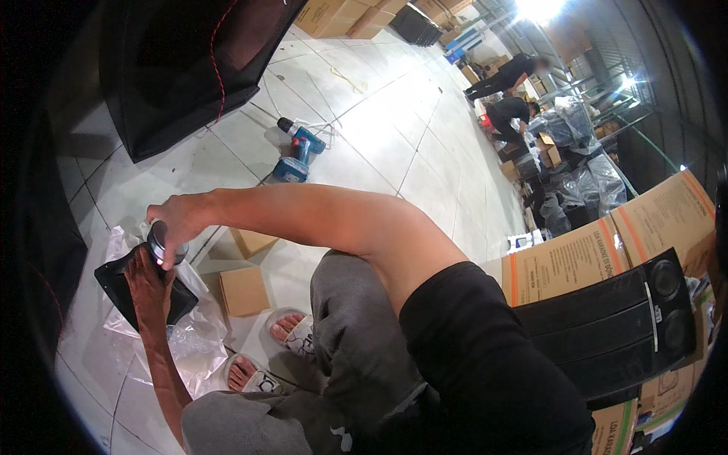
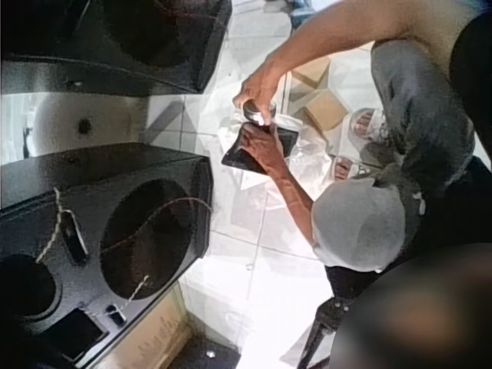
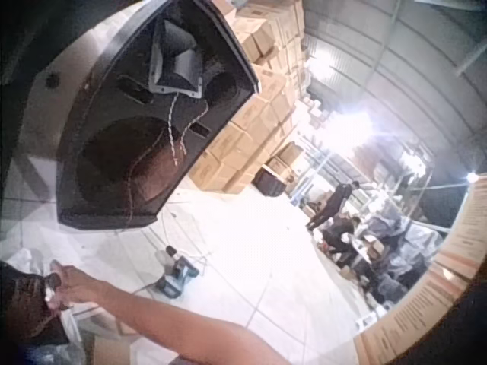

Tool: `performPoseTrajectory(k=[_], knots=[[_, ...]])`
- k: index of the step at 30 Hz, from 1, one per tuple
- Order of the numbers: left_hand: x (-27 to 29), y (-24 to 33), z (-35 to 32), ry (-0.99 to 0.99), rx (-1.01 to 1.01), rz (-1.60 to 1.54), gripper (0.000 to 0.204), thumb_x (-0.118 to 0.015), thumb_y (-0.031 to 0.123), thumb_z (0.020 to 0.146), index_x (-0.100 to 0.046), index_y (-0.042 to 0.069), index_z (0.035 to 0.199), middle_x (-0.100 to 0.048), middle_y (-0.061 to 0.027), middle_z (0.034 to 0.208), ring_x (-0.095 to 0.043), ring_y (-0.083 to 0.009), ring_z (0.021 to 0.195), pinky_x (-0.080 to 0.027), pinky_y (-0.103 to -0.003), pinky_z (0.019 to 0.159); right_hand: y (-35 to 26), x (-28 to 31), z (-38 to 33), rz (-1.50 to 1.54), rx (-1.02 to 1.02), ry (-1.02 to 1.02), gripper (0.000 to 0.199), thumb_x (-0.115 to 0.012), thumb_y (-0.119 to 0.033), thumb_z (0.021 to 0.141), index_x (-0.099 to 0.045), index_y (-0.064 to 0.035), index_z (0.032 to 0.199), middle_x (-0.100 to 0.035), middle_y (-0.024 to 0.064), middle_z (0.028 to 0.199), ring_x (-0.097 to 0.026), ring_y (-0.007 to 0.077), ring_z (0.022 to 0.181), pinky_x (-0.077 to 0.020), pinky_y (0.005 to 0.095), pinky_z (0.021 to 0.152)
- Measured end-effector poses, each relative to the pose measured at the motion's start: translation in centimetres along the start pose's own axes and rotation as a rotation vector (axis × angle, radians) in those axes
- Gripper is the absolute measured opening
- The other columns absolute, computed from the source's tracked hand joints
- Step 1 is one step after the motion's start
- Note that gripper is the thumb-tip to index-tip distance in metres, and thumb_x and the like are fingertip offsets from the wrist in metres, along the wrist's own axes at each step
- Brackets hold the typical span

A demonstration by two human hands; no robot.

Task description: The person sits on the floor and assembles speaker components. They unwrap a speaker driver, apply a label, and attach it to a horn enclosure. They repeat the process for a second unit, then place the assembled speakers upright.

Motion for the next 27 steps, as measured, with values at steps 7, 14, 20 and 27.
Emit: performPoseTrajectory(k=[7,14,20,27], knots=[[-0.6,-0.4,-0.6,0.094,-0.065,0.019,0.085,-0.079,0.021,0.080,-0.031,-0.005,0.144,-0.050,-0.0270,0.136,-0.047,-0.0443,0.124,-0.035,-0.057,0.105,0.2,0.0,-0.1,0.056,-0.032,-0.011,0.116,-0.081,-0.069,0.060,-0.036,-0.0026,0.144,-0.062,0.0284,0.113,-0.067,0.0417,0.086,-0.0591,0.0486,0.081],[0.0,0.0,-0.3,0.028,-0.009,0.001,0.086,-0.079,0.020,0.079,-0.030,-0.005,0.144,-0.049,-0.0278,0.137,-0.048,-0.0456,0.124,-0.035,-0.056,0.107,0.6,-0.7,-0.1,0.182,-0.024,-0.035,0.102,-0.084,-0.059,0.062,-0.045,0.0004,0.137,-0.063,0.0258,0.117,-0.070,0.0360,0.091,-0.0587,0.0370,0.078],[0.2,0.2,-0.1,0.078,-0.061,0.012,0.083,-0.079,0.021,0.079,-0.033,-0.006,0.142,-0.050,-0.0268,0.136,-0.048,-0.0446,0.123,-0.035,-0.055,0.107,-1.4,1.2,-0.2,-0.094,0.102,-0.014,0.100,-0.087,-0.049,0.063,-0.042,-0.0022,0.140,-0.059,0.0259,0.126,-0.059,0.0362,0.117,-0.0555,0.0412,0.085],[1.1,1.0,0.2,0.019,0.006,-0.079,0.067,-0.078,0.020,0.078,-0.044,-0.005,0.130,-0.054,-0.0244,0.123,-0.050,-0.0433,0.117,-0.036,-0.053,0.102,-1.2,0.4,-0.7,0.132,0.027,-0.017,0.106,-0.085,-0.057,0.060,-0.043,-0.0033,0.141,-0.058,0.0247,0.128,-0.061,0.0337,0.115,-0.0551,0.0376,0.085]])
Point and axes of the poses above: each hand's wrist, its own z-axis towards the middle knuckle, its own x-axis out of the back of the hand, y = z × x, the point moved 5 cm from there along z, towards the middle knuckle
